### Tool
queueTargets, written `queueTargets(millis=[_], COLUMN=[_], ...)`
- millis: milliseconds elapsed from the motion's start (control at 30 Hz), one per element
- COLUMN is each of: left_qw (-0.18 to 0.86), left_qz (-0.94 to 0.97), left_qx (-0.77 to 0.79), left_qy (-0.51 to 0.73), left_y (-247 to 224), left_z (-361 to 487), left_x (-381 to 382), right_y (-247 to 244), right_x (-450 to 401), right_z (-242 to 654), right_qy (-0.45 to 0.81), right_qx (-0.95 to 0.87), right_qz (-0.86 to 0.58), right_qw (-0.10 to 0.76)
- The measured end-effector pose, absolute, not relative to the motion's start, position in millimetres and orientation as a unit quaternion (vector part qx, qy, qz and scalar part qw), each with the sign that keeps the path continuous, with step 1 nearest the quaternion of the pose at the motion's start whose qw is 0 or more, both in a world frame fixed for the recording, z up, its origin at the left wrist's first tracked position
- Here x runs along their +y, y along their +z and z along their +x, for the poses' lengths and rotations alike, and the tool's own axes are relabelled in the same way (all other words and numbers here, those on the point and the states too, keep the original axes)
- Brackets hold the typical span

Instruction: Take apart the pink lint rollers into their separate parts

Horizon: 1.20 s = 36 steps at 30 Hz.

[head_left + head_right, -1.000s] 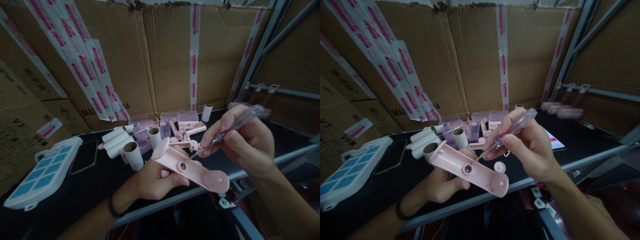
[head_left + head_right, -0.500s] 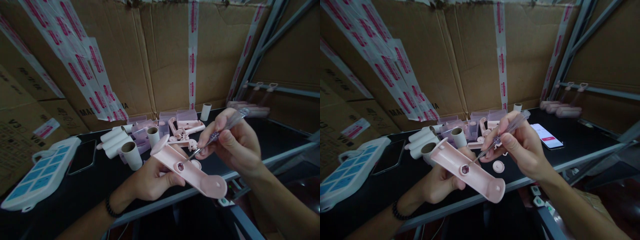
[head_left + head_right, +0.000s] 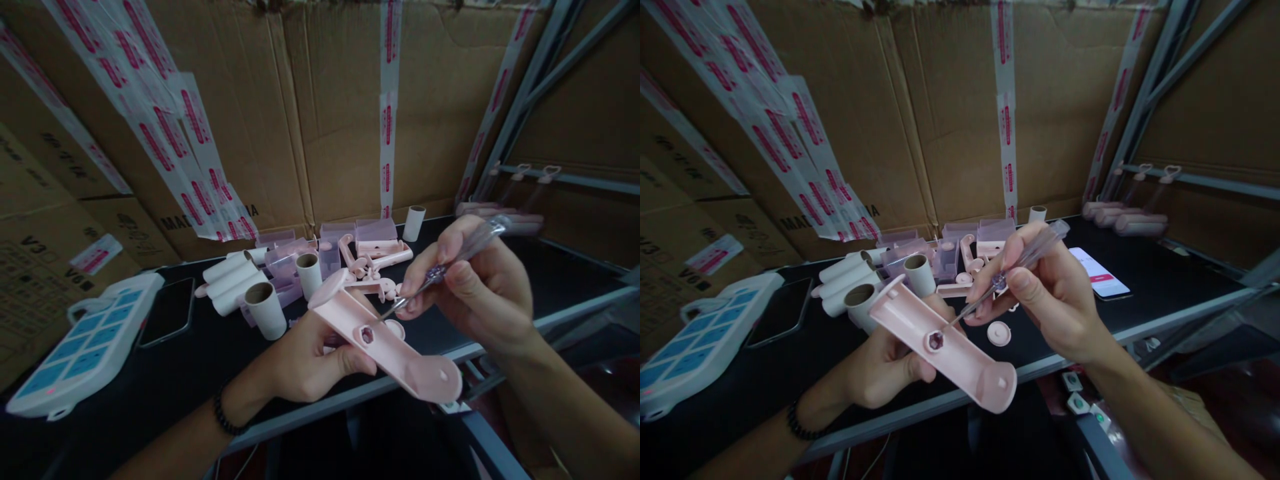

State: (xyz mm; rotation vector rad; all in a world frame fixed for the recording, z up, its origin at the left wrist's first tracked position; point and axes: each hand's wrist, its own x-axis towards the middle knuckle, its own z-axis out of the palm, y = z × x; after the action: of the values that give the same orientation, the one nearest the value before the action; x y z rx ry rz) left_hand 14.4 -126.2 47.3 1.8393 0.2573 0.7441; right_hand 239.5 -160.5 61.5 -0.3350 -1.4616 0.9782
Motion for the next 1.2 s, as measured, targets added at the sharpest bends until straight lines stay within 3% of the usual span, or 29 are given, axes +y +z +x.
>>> queueTargets(millis=[433, 633, 867, 933, 1067, 1200], left_qw=[0.532, 0.536, 0.477, 0.441, 0.407, 0.388], left_qz=[0.767, 0.764, 0.757, 0.753, 0.761, 0.774], left_qx=[0.092, 0.072, 0.127, 0.159, 0.187, 0.211], left_qy=[0.347, 0.351, 0.428, 0.463, 0.469, 0.453], left_y=[42.1, 45.6, 46.9, 49.7, 55.0, 53.7], left_z=[19.0, 21.0, 17.4, 17.3, 19.5, 19.7], left_x=[-121.6, -118.9, -116.3, -115.1, -113.3, -111.9], right_y=[47.6, 54.1, 100.9, 101.6, 83.4, 72.7], right_x=[-153.5, -158.9, -172.4, -176.9, -181.2, -176.0], right_z=[232.8, 232.3, 248.9, 247.2, 228.0, 217.7], right_qy=[0.499, 0.445, 0.293, 0.264, 0.197, 0.195], right_qx=[-0.613, -0.629, -0.555, -0.587, -0.753, -0.766], right_qz=[-0.137, -0.165, -0.221, -0.312, -0.438, -0.467], right_qw=[0.597, 0.616, 0.747, 0.699, 0.450, 0.397])
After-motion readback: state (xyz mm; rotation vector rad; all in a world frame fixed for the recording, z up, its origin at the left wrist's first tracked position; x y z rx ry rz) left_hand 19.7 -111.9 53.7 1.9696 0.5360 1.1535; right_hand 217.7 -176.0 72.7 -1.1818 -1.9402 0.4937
